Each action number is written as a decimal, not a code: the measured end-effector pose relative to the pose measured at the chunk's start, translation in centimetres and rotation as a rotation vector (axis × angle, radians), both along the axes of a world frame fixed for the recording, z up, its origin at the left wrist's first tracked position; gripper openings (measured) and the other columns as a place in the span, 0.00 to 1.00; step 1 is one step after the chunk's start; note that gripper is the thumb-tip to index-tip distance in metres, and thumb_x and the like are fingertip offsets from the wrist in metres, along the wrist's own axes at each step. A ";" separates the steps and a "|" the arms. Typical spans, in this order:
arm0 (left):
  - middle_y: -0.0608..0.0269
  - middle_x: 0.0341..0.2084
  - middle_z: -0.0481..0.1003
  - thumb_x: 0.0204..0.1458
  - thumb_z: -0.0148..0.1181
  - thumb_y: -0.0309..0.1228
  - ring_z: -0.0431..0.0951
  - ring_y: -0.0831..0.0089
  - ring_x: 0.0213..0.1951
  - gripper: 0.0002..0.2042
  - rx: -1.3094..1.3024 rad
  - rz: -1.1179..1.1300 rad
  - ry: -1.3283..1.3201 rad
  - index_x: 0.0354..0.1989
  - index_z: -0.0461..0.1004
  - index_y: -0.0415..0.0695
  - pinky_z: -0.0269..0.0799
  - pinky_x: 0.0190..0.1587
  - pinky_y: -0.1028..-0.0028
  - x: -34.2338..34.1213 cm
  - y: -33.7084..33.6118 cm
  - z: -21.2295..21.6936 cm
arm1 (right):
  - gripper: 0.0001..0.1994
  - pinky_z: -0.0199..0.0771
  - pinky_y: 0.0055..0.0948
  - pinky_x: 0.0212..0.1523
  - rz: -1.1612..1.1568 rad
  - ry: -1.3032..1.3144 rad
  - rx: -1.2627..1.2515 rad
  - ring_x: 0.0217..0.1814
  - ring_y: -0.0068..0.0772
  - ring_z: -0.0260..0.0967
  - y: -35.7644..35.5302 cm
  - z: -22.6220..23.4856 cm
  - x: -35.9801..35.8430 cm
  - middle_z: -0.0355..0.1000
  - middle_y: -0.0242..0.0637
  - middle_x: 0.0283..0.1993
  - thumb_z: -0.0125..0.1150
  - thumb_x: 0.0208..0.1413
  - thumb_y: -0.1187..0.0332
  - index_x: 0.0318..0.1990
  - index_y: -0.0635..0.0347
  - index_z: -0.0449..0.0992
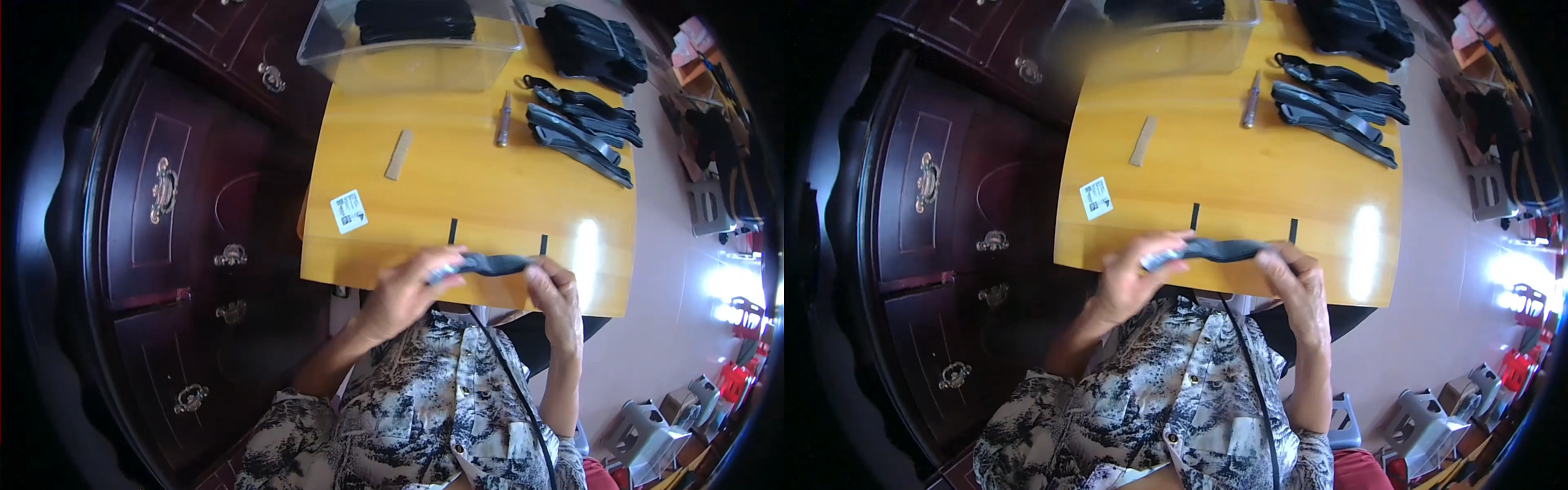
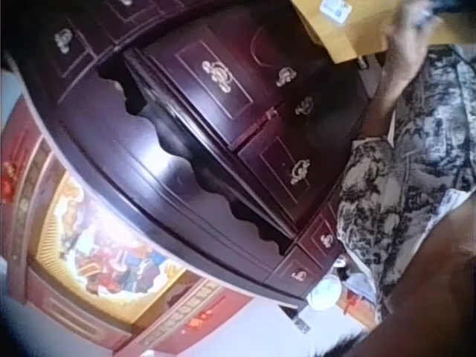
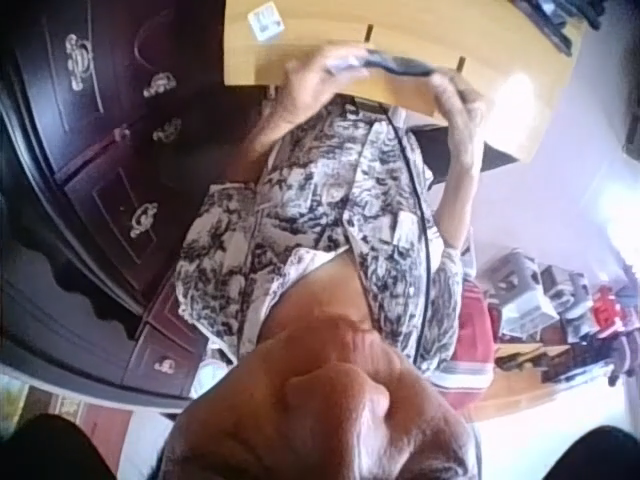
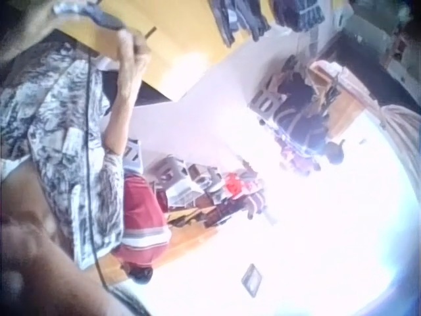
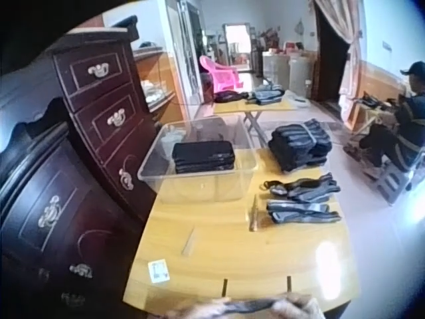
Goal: Organizing and inspecting black silicone storage straps by counting and placing them into containers.
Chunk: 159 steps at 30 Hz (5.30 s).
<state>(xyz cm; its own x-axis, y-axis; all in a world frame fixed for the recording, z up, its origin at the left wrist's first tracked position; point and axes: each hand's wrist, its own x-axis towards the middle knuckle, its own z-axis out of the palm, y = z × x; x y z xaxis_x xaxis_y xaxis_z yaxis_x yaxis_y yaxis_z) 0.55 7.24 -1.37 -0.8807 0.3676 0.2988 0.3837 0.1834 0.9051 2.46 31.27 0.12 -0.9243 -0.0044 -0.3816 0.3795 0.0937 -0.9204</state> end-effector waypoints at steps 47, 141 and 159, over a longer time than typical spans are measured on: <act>0.52 0.50 0.69 0.53 0.59 0.29 0.70 0.61 0.48 0.19 -0.213 0.232 0.175 0.52 0.67 0.36 0.68 0.49 0.69 -13.7 6.0 -3.6 | 0.20 0.50 0.16 0.19 -0.057 0.091 -0.313 0.18 0.13 0.49 0.0 1.2 -1.0 0.57 0.25 0.20 0.41 0.66 0.51 0.41 0.60 0.69; 0.73 0.17 0.70 0.46 0.70 0.29 0.69 0.86 0.17 0.13 0.193 0.066 -0.425 0.25 0.67 0.43 0.63 0.18 0.85 -5.7 5.9 -1.7 | 0.12 0.68 0.42 0.24 0.301 0.149 0.829 0.24 0.49 0.68 -2.9 -1.9 -1.5 0.66 0.48 0.21 0.46 0.65 0.61 0.42 0.60 0.70; 0.66 0.13 0.70 0.56 0.60 0.33 0.63 0.83 0.10 0.12 0.303 0.133 -0.738 0.25 0.65 0.44 0.56 0.11 0.84 -4.7 2.6 -0.6 | 0.15 0.72 0.38 0.27 0.239 0.264 0.707 0.28 0.46 0.73 -1.9 -2.0 -0.2 0.72 0.44 0.28 0.59 0.55 0.57 0.41 0.58 0.73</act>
<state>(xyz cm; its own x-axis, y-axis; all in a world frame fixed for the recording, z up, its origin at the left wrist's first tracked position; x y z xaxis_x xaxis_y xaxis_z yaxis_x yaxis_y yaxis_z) -4.13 9.83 -1.99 -0.9204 0.2425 -0.3066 -0.3398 -0.1085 0.9342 2.25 29.34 -1.93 -0.9893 -0.0532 -0.1361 0.0522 0.7413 -0.6692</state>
